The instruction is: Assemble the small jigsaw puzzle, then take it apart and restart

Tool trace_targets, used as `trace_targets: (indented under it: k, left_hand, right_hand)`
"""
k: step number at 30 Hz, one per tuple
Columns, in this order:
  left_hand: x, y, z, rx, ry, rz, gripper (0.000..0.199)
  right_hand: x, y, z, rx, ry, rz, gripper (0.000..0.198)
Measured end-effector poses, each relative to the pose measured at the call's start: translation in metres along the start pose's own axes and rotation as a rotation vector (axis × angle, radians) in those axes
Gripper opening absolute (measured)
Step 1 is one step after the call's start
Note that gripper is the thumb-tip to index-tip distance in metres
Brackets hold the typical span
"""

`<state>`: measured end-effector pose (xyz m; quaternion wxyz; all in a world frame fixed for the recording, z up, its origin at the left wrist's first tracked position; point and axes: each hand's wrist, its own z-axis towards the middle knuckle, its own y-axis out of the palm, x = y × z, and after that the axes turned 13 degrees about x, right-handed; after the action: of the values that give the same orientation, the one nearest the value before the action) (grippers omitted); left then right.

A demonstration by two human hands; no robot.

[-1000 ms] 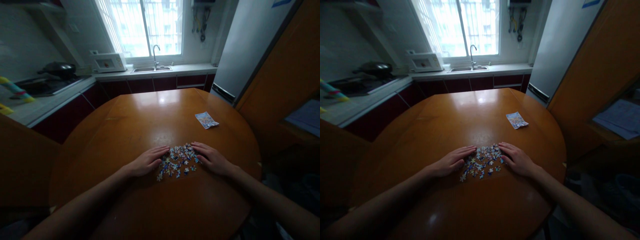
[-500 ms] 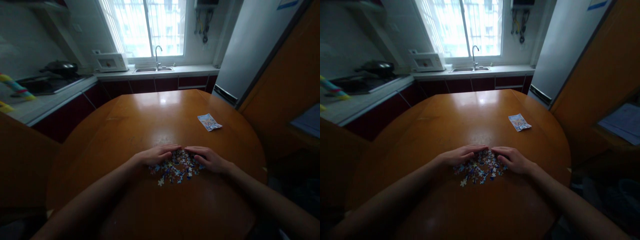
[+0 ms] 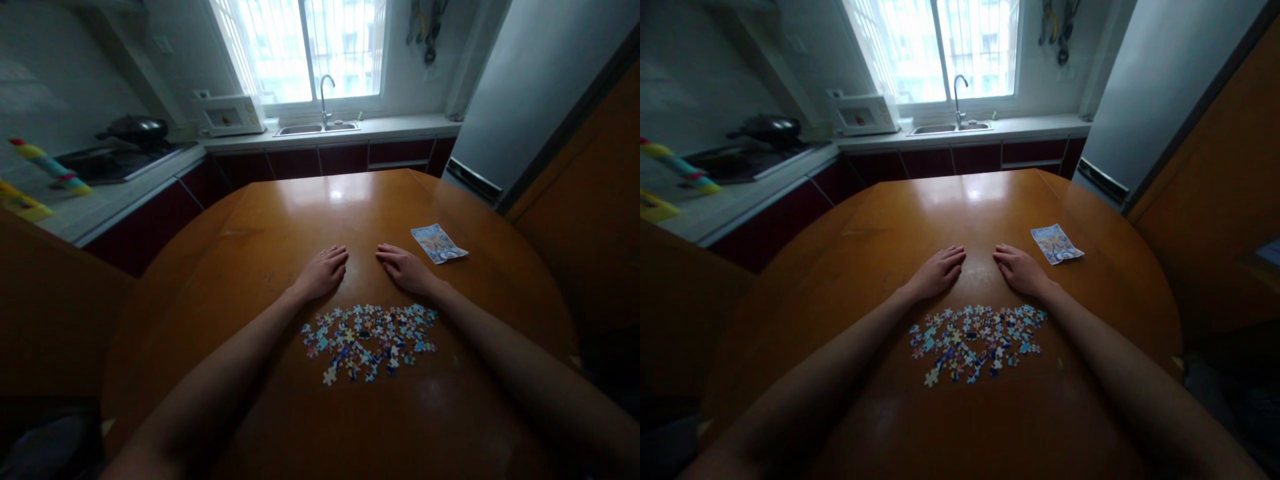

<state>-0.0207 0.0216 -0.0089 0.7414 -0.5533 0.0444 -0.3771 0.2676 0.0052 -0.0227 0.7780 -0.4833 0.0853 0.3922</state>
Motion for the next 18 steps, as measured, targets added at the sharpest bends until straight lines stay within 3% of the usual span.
trace_targets:
  k: [6, 9, 14, 18]
  left_hand:
    - [0.002, -0.004, 0.002, 0.007, -0.023, -0.05, 0.048]
    - [0.001, -0.016, -0.001, -0.07, -0.007, -0.197, 0.045]
    - [0.005, -0.05, -0.039, -0.217, -0.011, -0.571, 0.026]
    - [0.013, -0.064, -0.072, -0.238, -0.033, -0.528, 0.018]
  right_hand:
    - [0.003, -0.005, -0.003, -0.022, 0.048, 0.008, 0.037]
    - [0.005, -0.007, -0.002, -0.036, 0.057, 0.049, 0.037]
    - [0.005, -0.009, -0.005, -0.039, 0.059, 0.073, 0.035]
    - [0.005, -0.01, -0.005, -0.031, 0.059, 0.066, 0.033]
